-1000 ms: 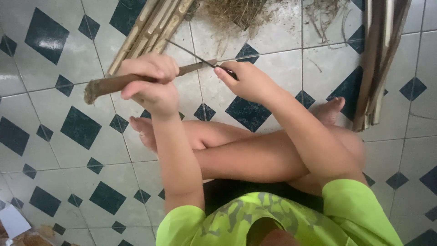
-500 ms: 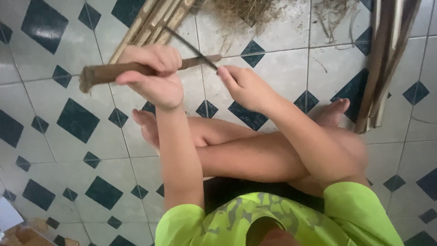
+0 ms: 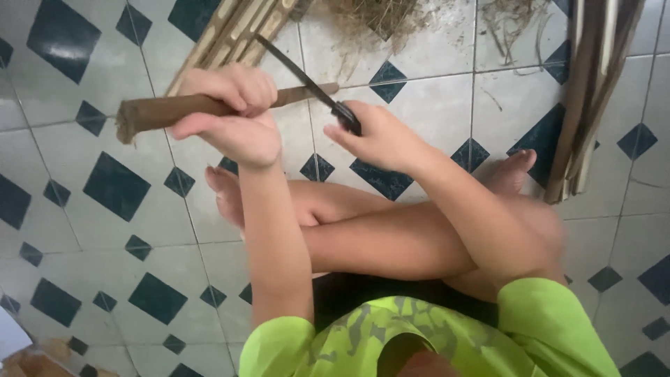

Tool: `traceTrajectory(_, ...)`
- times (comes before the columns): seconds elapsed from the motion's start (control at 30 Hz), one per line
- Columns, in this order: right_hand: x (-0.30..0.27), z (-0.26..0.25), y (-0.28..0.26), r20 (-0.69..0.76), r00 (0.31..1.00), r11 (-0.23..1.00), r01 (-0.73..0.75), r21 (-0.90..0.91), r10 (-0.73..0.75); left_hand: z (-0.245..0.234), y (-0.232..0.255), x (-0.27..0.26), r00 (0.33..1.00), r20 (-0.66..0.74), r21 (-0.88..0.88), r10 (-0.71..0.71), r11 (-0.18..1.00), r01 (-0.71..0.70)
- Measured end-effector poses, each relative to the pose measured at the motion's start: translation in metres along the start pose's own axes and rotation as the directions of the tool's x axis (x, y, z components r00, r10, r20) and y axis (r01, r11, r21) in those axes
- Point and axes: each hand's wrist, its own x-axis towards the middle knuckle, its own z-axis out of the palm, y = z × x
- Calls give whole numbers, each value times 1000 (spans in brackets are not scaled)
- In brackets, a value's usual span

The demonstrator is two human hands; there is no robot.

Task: Shaving thin strips from bamboo or wood pieces using a knife while sitting on the floor.

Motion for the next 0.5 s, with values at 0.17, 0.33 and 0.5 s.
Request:
traceTrajectory(0.17,21,12,55,-7,990,919,-134,-371,142,-4,3,4,991,137,33,-7,999,2)
traceTrajectory(0.33,2,-9,10,40,995,974,-83,-213,94,-8,6,4,970,228,48,-91,995,82)
traceTrajectory(0.5,14,-4,51,24,980,883,-168,-439,199,-7,6,7,927,361,32,-97,995,92)
